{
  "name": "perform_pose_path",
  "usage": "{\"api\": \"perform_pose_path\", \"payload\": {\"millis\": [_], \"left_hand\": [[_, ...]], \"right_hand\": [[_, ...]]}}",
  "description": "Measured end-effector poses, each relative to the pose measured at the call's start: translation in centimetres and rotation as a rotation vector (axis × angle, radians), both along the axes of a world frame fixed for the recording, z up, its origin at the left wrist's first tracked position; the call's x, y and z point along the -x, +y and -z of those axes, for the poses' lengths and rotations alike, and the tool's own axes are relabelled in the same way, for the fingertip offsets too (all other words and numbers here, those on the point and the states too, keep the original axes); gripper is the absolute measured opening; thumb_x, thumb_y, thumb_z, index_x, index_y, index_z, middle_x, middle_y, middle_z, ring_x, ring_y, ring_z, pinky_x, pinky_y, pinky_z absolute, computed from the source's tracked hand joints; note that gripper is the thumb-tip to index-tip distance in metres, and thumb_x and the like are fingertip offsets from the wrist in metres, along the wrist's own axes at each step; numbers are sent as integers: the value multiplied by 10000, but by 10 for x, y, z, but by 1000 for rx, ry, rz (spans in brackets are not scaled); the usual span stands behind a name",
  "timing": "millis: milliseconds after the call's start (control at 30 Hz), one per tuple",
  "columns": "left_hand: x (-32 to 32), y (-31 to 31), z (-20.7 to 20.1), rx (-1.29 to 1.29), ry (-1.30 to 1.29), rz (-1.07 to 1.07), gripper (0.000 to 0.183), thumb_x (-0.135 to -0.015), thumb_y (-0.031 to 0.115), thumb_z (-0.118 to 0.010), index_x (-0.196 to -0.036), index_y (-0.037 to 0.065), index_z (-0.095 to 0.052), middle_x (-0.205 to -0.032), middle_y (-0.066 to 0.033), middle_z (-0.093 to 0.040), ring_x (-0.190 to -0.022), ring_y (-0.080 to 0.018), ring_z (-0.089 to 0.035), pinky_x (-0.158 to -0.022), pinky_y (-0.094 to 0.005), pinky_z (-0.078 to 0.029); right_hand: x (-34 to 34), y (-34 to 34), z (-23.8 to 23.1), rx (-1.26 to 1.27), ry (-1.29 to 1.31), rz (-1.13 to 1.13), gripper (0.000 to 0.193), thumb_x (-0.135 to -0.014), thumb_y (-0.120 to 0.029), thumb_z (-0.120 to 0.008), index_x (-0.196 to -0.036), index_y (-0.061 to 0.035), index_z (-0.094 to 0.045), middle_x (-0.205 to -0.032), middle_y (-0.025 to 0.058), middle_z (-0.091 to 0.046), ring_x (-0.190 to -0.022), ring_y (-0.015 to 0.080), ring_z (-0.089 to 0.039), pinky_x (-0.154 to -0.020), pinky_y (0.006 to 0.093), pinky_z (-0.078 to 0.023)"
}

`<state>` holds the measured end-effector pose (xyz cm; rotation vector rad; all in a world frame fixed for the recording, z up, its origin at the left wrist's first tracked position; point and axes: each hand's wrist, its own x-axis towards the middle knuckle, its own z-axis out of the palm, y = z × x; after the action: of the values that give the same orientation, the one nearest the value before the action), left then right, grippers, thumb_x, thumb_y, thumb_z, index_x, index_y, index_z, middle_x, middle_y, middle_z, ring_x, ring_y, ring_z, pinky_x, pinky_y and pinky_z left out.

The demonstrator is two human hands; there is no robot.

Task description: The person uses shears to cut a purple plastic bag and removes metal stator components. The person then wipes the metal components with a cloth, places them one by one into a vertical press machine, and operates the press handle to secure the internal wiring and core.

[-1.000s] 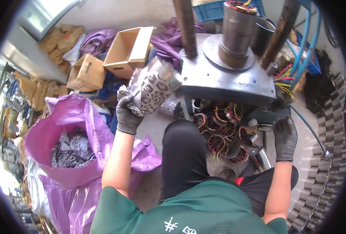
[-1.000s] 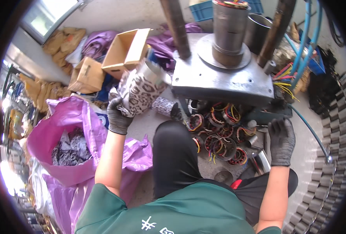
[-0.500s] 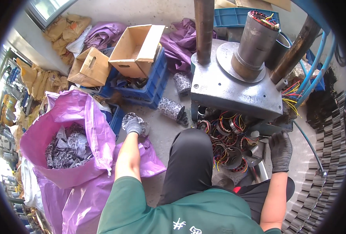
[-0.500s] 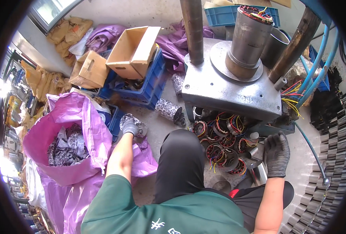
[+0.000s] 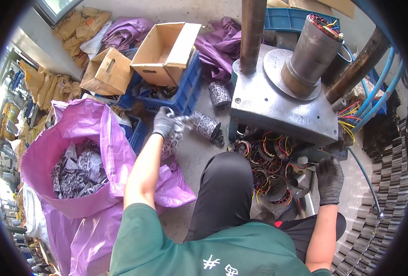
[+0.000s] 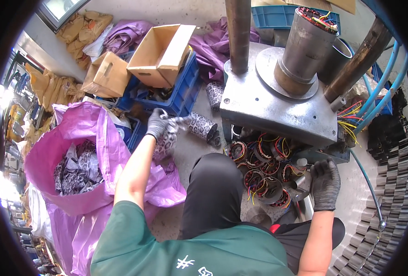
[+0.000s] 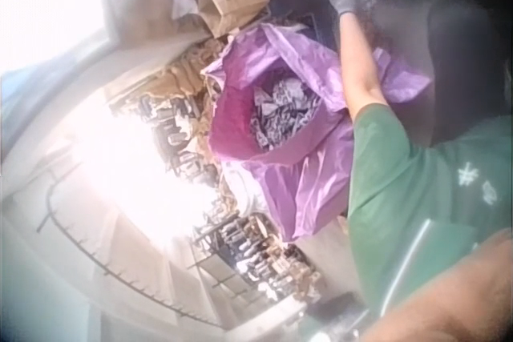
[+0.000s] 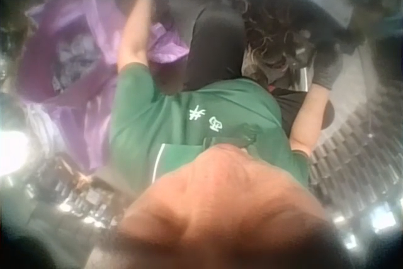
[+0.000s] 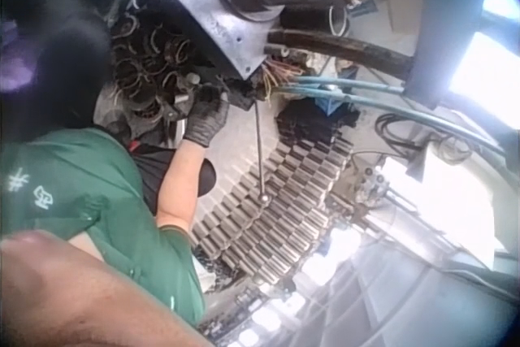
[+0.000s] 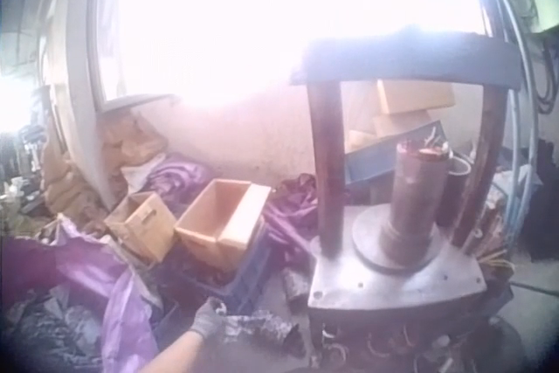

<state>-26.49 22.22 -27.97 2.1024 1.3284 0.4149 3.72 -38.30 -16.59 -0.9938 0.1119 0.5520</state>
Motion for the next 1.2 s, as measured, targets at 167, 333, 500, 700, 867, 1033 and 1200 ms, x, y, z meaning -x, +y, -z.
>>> {"api": "perform_pose_path", "payload": {"millis": [167,333,500,700,867,1033,1200], "left_hand": [[-26,9,86,191,227,172,662,-781,279,-782,-1393,100,-607,-1300,-206,-690,-1224,-355,-653,-1059,-391,-502],[-52,12,140,284,214,126,879,-740,294,-837,-1493,8,-485,-1424,-269,-594,-1331,-375,-577,-1102,-395,-477],[-94,-3,179,390,26,29,1021,-739,272,-870,-1560,-34,-347,-1471,-282,-551,-1364,-372,-550,-1128,-383,-452],[-77,-18,178,332,198,42,873,-716,358,-853,-1452,12,-536,-1460,-274,-559,-1338,-385,-564,-1122,-397,-464],[-62,-38,168,306,104,-127,1025,-707,286,-833,-1575,51,-341,-1515,-300,-485,-1395,-424,-498,-1172,-416,-422],[-56,-29,164,394,-73,-185,784,-736,331,-873,-1384,5,-573,-1303,-229,-681,-1135,-336,-684,-980,-408,-543],[-27,-49,181,752,57,-79,522,-836,385,-815,-1148,-26,-735,-1029,-221,-739,-746,-288,-691,-710,-448,-558]], "right_hand": [[1,7,6,43,54,32,190,-975,-268,-688,-1135,-168,-700,-992,27,-720,-1003,242,-670,-947,438,-512],[4,6,7,43,57,39,178,-955,-240,-708,-1113,-159,-696,-973,24,-709,-978,244,-671,-935,436,-529],[1,-1,12,85,54,73,188,-960,-252,-701,-1123,-161,-686,-944,21,-705,-955,243,-671,-933,437,-528],[2,6,15,72,61,18,188,-965,-252,-693,-1134,-169,-684,-945,20,-703,-960,236,-664,-928,450,-523],[6,15,16,66,70,-12,186,-958,-251,-698,-1124,-167,-689,-936,15,-693,-952,231,-661,-925,450,-522],[10,8,15,63,83,5,215,-954,-259,-696,-1139,-151,-682,-940,19,-681,-958,227,-657,-916,443,-533],[12,12,18,71,86,-27,226,-958,-263,-693,-1155,-154,-676,-948,22,-689,-970,238,-668,-920,447,-539]]}}
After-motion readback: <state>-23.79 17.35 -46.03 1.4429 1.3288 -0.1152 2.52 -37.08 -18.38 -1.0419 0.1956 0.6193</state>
